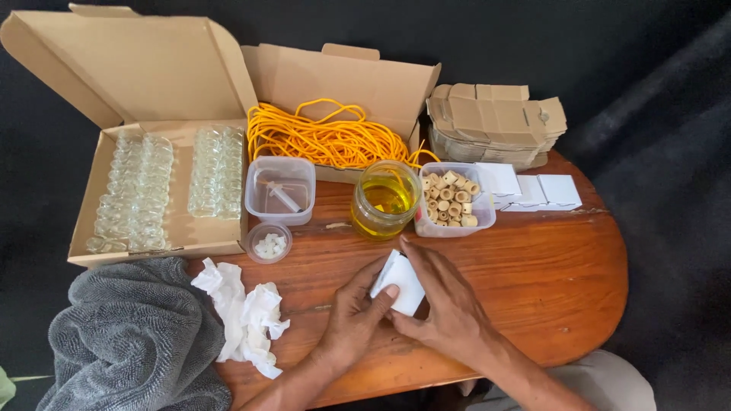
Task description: Assembling and packaging small perfume bottles by attaching wooden caps, threading cords, wiping them clean, and placing them in boxes.
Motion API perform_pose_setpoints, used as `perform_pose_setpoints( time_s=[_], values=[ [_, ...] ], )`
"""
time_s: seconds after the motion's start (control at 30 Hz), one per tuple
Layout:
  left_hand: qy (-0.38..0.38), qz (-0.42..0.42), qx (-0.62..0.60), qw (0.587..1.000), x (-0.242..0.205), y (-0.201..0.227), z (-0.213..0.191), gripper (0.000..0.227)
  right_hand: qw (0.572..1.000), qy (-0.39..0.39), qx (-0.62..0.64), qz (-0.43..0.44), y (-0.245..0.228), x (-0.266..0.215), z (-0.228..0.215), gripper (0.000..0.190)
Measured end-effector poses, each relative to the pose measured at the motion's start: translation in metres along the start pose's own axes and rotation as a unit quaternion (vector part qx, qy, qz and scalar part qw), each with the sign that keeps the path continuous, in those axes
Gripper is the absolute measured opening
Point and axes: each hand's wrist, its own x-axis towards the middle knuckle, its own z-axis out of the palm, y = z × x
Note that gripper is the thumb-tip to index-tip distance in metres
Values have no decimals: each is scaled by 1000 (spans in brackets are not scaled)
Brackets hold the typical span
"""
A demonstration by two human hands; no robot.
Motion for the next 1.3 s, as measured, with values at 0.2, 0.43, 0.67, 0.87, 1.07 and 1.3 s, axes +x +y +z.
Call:
perform_pose_setpoints(
  time_s=[0.2, 0.43, 0.67, 0.87, 1.07, 1.3],
  values=[
    [-18, -92, -13, 996, -2, 8, 4, 47, 996, -59, 58, 29, 1, 4, -23, 83],
    [36, -104, -30, 993, -2, -3, 21, 46, 966, -125, 193, 121, -5, 4, -58, 81],
    [15, -76, -18, 997, 3, 14, 52, 48, 947, -65, 238, 205, 5, 2, -99, 48],
    [-61, 298, 468, 829, 23, 52, 92, 43, 920, -96, 329, 190, 52, -7, -146, 38],
    [-72, 362, 553, 747, 73, 49, 136, 42, 918, -12, 321, 232, 83, -14, -173, 46],
    [-153, 256, 553, 778, 133, 79, 186, 45, 879, 181, 364, 249, 131, -16, -168, 33]
  ],
)
